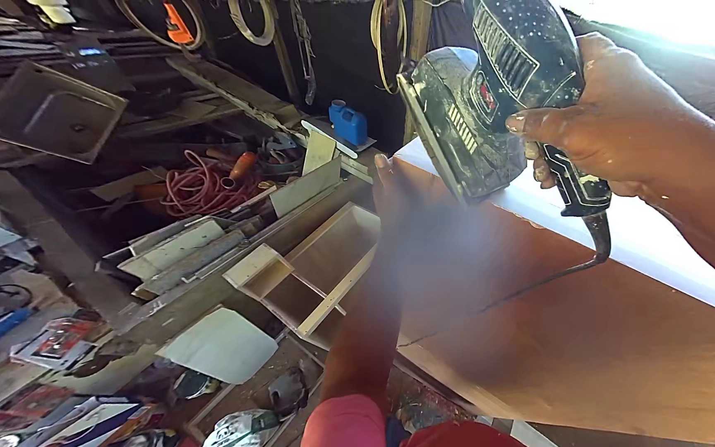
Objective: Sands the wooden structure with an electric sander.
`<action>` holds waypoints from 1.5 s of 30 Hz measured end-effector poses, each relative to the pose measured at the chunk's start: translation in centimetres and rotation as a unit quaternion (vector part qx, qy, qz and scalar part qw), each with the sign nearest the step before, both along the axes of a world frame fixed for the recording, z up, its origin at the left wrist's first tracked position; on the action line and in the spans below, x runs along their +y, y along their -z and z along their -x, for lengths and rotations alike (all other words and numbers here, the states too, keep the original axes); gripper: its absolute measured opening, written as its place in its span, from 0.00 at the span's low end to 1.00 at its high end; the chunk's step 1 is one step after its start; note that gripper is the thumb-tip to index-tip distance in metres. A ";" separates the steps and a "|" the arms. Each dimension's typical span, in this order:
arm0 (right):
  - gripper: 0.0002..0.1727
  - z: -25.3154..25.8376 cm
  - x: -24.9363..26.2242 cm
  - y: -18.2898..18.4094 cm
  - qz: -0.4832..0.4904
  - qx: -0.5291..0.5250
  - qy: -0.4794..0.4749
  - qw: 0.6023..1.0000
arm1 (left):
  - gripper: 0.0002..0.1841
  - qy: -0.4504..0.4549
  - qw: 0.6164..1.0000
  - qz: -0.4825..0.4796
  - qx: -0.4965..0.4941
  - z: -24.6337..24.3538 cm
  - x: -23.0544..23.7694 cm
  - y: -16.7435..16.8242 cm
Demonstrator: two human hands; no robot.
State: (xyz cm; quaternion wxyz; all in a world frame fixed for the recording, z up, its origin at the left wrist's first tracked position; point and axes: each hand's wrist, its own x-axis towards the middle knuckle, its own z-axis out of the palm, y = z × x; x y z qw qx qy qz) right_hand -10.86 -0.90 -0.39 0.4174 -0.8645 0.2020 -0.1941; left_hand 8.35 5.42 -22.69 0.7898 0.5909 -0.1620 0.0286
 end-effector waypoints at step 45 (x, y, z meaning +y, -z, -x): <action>0.19 5.7 -5.8 -0.3 -0.007 0.016 -0.012 1.000 | 0.13 0.098 0.994 -0.030 0.022 0.5 1.1 -3.9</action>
